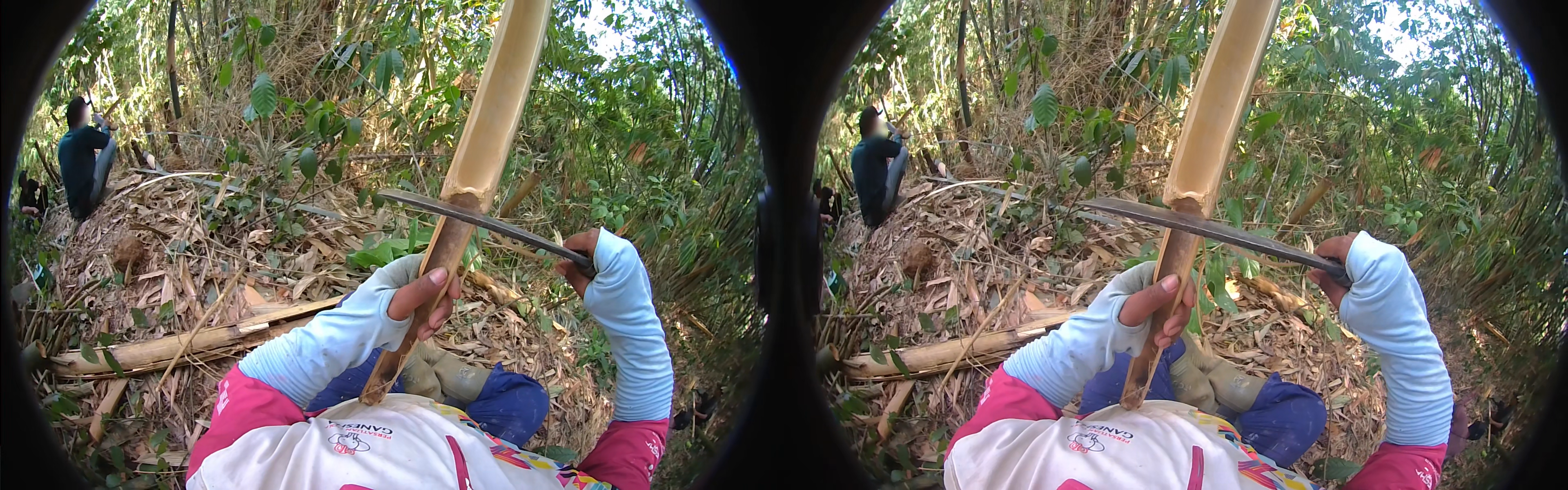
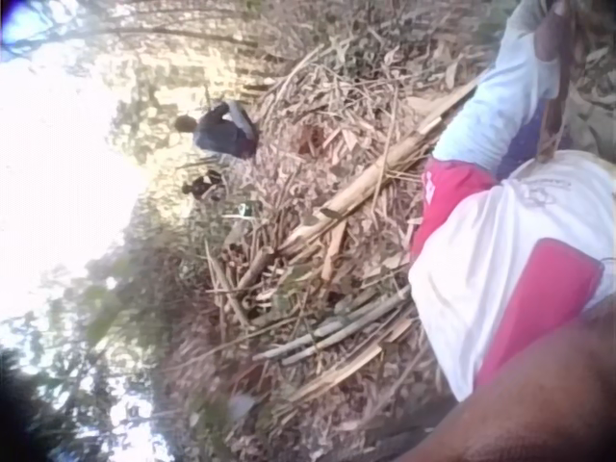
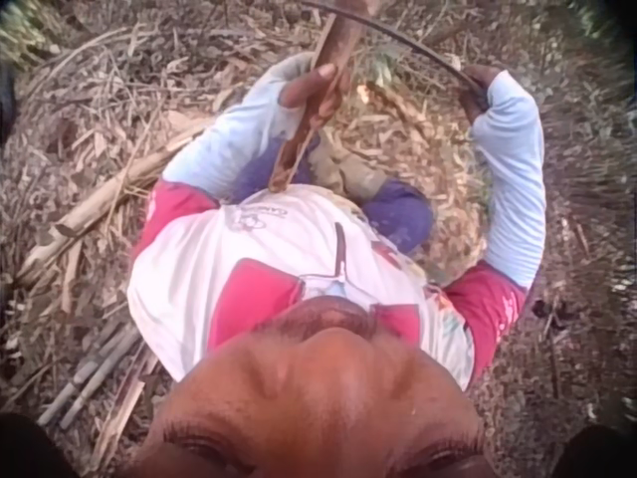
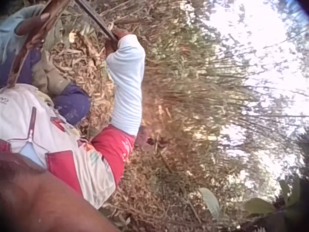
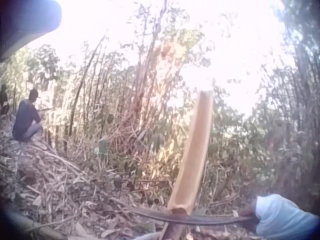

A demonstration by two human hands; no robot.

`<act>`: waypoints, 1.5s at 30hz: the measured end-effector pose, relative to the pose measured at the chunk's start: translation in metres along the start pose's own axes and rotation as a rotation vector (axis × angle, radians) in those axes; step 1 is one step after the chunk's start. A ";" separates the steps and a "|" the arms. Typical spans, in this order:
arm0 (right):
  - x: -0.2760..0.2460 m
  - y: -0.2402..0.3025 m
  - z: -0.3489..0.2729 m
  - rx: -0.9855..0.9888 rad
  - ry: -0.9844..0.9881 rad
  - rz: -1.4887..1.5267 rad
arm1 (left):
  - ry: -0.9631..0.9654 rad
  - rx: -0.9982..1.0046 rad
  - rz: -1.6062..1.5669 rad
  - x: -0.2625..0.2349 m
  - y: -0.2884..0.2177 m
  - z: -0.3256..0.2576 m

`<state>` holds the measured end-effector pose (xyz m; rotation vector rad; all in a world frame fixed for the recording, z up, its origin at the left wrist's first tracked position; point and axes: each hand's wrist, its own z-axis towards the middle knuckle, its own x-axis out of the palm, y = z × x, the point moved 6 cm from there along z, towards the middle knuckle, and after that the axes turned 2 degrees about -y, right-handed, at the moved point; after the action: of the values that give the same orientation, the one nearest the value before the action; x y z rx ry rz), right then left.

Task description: The person sits on the forest floor and uses a large machete to split and shape a long piece of bamboo. They repeatedly strike the bamboo to remove sections and refine its form, working on a single piece throughout the clip.

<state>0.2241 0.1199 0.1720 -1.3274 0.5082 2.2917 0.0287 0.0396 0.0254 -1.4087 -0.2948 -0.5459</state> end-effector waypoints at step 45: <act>0.054 0.013 0.028 0.074 0.151 0.227 | -0.075 -0.103 0.158 0.003 0.026 0.009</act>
<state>0.1732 0.1339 0.1392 -1.4800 0.8246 2.3340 0.0459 0.0499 0.0057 -1.5396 -0.2155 -0.3837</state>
